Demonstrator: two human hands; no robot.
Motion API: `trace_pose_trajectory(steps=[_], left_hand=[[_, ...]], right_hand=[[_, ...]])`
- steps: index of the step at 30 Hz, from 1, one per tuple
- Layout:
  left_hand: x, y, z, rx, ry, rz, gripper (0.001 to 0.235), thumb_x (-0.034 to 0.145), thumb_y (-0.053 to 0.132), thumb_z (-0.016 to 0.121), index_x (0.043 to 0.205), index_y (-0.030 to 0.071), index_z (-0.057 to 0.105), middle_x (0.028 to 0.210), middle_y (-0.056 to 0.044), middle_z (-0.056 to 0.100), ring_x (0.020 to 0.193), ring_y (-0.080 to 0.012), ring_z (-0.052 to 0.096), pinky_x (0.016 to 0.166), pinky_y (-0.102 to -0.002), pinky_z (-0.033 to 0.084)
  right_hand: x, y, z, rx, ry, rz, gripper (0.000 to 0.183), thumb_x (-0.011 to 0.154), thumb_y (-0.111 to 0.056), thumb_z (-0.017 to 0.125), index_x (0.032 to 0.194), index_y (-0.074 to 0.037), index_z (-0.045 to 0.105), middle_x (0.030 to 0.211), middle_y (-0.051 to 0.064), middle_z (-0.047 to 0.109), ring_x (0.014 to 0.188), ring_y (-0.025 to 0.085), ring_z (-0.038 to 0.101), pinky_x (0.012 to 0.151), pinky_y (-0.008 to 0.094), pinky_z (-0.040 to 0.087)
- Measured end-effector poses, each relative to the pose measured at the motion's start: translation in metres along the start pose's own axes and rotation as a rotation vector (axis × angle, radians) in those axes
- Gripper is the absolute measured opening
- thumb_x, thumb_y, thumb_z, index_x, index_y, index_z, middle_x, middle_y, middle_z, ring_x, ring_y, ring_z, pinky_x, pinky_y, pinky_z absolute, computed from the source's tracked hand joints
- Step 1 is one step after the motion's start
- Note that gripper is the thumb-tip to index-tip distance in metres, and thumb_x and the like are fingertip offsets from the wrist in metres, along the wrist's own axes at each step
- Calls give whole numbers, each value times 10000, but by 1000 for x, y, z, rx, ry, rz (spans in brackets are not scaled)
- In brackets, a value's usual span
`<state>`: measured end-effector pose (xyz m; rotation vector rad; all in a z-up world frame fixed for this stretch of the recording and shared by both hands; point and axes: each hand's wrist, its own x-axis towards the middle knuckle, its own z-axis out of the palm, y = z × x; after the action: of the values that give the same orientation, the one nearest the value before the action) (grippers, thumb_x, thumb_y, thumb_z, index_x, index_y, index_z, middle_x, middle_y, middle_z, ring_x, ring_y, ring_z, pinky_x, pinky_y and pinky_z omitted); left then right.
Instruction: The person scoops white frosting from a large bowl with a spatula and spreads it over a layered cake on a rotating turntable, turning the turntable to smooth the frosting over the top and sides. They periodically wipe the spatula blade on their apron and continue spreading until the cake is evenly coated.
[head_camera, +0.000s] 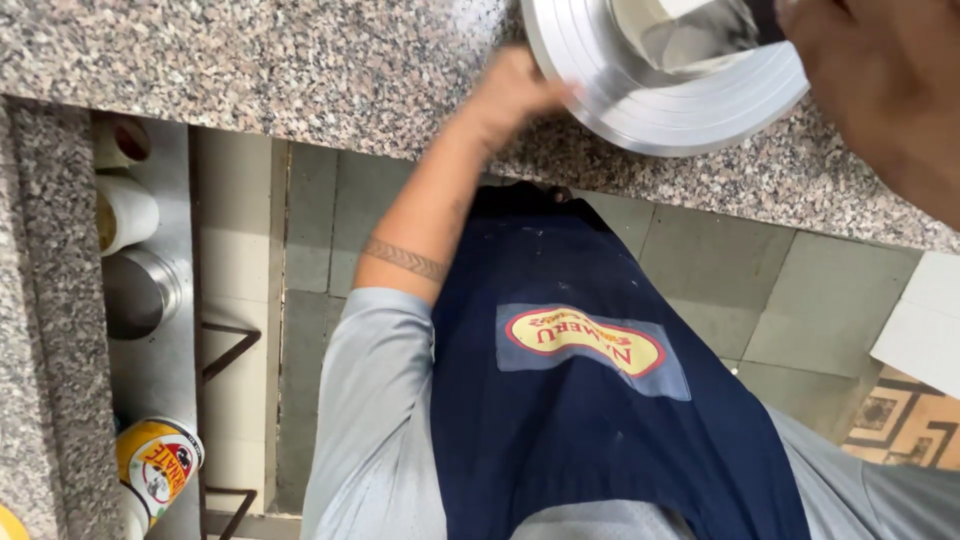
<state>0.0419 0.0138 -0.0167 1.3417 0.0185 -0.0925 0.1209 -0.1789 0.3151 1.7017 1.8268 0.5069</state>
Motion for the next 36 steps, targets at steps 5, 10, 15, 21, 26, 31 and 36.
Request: trace_pose_trajectory(steps=[5, 10, 15, 21, 26, 31, 36], left_hand=[[-4, 30, -2, -662, 335, 117, 682, 765, 393, 896, 1306, 122, 582, 1306, -71, 645, 1232, -286, 618, 1095, -496, 516], [-3, -17, -1, -397, 50, -86, 770, 835, 373, 854, 1424, 14, 512, 1428, -186, 588, 1316, -333, 556, 1163, -487, 467], [7, -9, -13, -826, 333, -16, 764, 946, 439, 755, 1461, -72, 516, 1449, -297, 578, 1315, -414, 534, 1164, -530, 418], [-5, -15, 5, -352, 16, -215, 690, 830, 321, 799, 1409, 83, 506, 1401, -161, 607, 1334, -348, 559, 1168, -553, 451], [3, 24, -15, -570, 408, -103, 765, 957, 628, 558, 1332, -36, 610, 1302, -245, 678, 1276, -369, 602, 1166, -506, 409], [0, -32, -3, -484, 176, -179, 534, 939, 342, 750, 1325, 16, 575, 1356, -178, 613, 1272, -336, 552, 1124, -524, 416], [3, 8, -52, -803, 456, 239, 799, 956, 393, 812, 1546, 86, 367, 1535, -189, 479, 1397, -380, 458, 1199, -570, 391]], right_hand=[[-4, 5, -14, 225, 7, 81, 193, 969, -56, 656, 1123, 46, 711, 1144, 132, 692, 998, 216, 683, 888, 322, 550], [-21, -5, 11, 672, -64, 358, 178, 1150, -32, 571, 1289, 47, 650, 1114, 176, 666, 939, 279, 665, 883, 389, 539], [-16, -9, 11, 809, 18, 479, 161, 1148, -8, 611, 1284, 72, 648, 984, 225, 654, 804, 331, 649, 761, 430, 531], [-24, -9, 11, 800, 2, 490, 114, 1202, -44, 603, 1242, 56, 640, 991, 200, 653, 827, 296, 652, 854, 420, 542], [-14, 4, -20, 11, -65, 72, 249, 957, -149, 704, 1170, -27, 747, 1067, 49, 693, 1019, 139, 663, 882, 243, 532], [-8, 10, -29, -130, -23, 30, 310, 835, -196, 725, 1109, -57, 765, 993, 5, 676, 1003, 120, 628, 858, 210, 500], [-28, 5, -19, -299, -143, -40, 433, 780, -259, 685, 1171, -80, 738, 1044, 0, 692, 1079, 118, 630, 915, 207, 491]])
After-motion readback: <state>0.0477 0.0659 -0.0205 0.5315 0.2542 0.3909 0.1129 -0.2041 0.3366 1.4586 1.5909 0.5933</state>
